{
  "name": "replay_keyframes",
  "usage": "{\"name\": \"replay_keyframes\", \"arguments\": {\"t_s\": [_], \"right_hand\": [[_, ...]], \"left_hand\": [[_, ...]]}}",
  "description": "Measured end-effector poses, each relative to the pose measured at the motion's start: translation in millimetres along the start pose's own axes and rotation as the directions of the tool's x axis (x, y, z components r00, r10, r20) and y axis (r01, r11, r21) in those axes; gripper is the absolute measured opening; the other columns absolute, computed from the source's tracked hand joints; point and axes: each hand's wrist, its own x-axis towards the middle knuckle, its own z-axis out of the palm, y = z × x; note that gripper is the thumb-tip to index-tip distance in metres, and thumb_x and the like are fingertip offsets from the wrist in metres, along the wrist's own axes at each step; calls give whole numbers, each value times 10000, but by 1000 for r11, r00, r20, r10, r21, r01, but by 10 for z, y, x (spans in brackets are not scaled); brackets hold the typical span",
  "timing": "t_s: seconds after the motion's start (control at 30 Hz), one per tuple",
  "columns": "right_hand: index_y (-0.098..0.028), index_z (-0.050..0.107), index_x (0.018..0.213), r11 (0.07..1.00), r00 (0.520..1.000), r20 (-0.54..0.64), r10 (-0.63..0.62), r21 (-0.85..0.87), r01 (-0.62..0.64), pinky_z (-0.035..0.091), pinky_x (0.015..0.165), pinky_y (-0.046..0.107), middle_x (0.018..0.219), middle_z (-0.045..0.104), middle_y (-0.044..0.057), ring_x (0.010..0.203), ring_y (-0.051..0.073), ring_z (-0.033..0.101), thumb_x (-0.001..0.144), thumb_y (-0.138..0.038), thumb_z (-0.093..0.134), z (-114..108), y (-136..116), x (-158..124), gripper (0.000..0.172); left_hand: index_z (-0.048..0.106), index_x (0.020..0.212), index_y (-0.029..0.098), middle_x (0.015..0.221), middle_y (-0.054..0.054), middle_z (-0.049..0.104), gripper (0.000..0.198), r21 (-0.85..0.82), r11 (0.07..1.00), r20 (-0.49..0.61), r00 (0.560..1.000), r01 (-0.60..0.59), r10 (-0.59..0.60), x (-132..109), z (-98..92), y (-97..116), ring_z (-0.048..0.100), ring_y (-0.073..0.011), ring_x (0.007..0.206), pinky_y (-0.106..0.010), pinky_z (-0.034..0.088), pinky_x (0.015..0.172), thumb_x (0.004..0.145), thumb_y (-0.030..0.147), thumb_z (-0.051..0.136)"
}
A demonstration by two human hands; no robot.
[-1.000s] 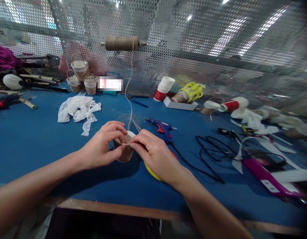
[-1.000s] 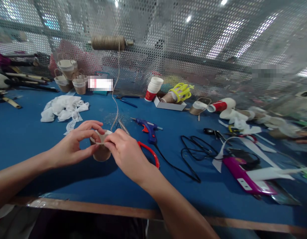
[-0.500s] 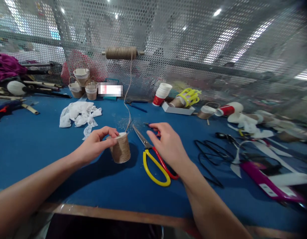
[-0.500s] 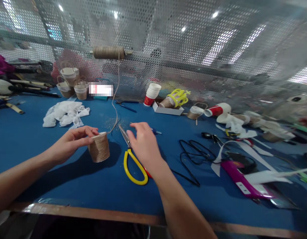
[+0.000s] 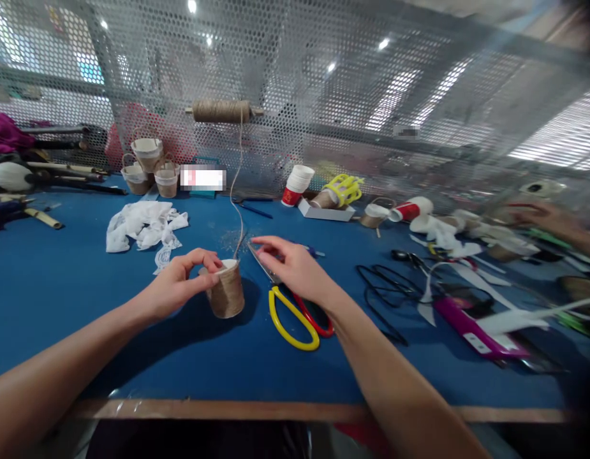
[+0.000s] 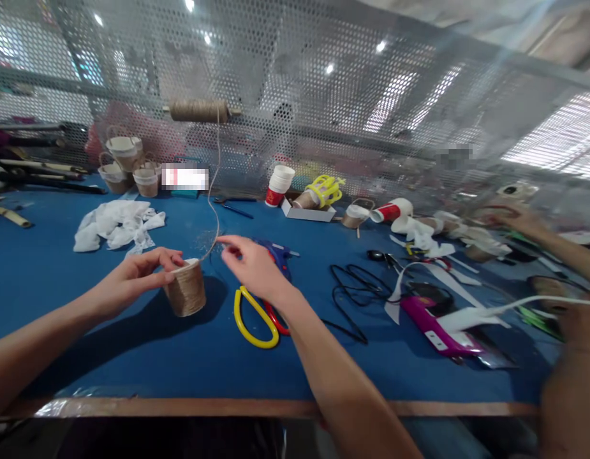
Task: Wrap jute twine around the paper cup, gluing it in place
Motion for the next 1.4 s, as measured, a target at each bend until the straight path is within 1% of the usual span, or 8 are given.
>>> {"name": "replay_keyframes", "arguments": {"t_s": [0.1, 0.37, 0.53, 0.73, 0.87, 0.97, 1.2, 1.4], "right_hand": [[-182, 580, 1120, 959, 960, 157, -232, 203, 198, 462, 831, 300, 1059, 654, 52, 925, 137, 607, 805, -74, 409, 60, -197, 26, 375], [-133, 605, 1077, 926, 962, 72, -262, 300, 229, 439, 899, 302, 1109, 637, 75, 1020, 134, 580, 822, -58, 376, 22, -487, 248, 350], [-149, 602, 1094, 896, 913, 226, -341, 373, 242, 465, 839, 232, 1108, 646, 39, 986, 109, 598, 854, -118, 389, 120, -669, 405, 323], [-137, 640, 1007, 996, 999, 41, 4, -92, 0, 418, 870, 332, 1075, 651, 105, 1007, 213, 586, 835, -148, 425, 3, -267, 517, 275], [-109, 652, 834, 928, 962, -125, 244, -256, -269, 452, 719, 388, 818, 679, 155, 816, 269, 632, 823, -175, 405, -247, 194, 325, 256], [-150, 612, 589, 866, 925, -128, 357, -326, -379, 453, 627, 354, 634, 645, 120, 708, 260, 627, 749, -195, 520, -301, 483, 123, 190], [-193, 520, 435, 842, 882, -58, 468, -274, -465, 407, 487, 260, 469, 571, 35, 547, 188, 594, 600, -172, 638, -107, 786, 88, 204], [-126, 604, 711, 862, 859, -103, 501, -30, -506, 437, 516, 267, 616, 621, 70, 579, 180, 603, 663, -161, 582, -202, 658, 62, 63]], "left_hand": [[538, 687, 175, 977, -77, 570, 89, 17, 999, 47, 998, -42, 41, -15, 10, 13, 430, -236, 1153, -394, 282, 985, 725, 244, 580], [550, 642, 156, 980, -73, 579, 132, 0, 998, 92, 994, -64, 63, -31, 30, 29, 530, -213, 978, -363, 394, 880, 724, 250, 591], [542, 632, 156, 693, -19, 597, 148, -55, 998, 101, 995, 30, -25, -13, 23, -5, 578, -184, 742, -335, 440, 737, 714, 259, 610], [544, 646, 147, 1204, -96, 557, 143, -195, 978, 90, 995, 69, -53, 2, 12, -27, 476, -248, 1156, -377, 366, 917, 734, 237, 612], [544, 659, 154, 1237, -96, 550, 134, -211, 973, 81, 993, 98, -83, 7, 12, -33, 467, -248, 1174, -407, 327, 951, 727, 238, 624], [542, 665, 162, 1213, -96, 574, 118, -226, 967, 69, 992, 118, -105, 9, 4, -45, 456, -251, 1188, -423, 300, 968, 721, 220, 628], [561, 650, 157, 1131, -98, 610, 123, -197, 973, 58, 992, 121, -111, 21, -33, -48, 461, -254, 1176, -426, 291, 973, 710, 237, 633], [572, 645, 167, 919, -59, 625, 111, -133, 989, 41, 997, 72, -67, 41, -71, -62, 480, -239, 1112, -416, 283, 969, 692, 236, 646]]}}
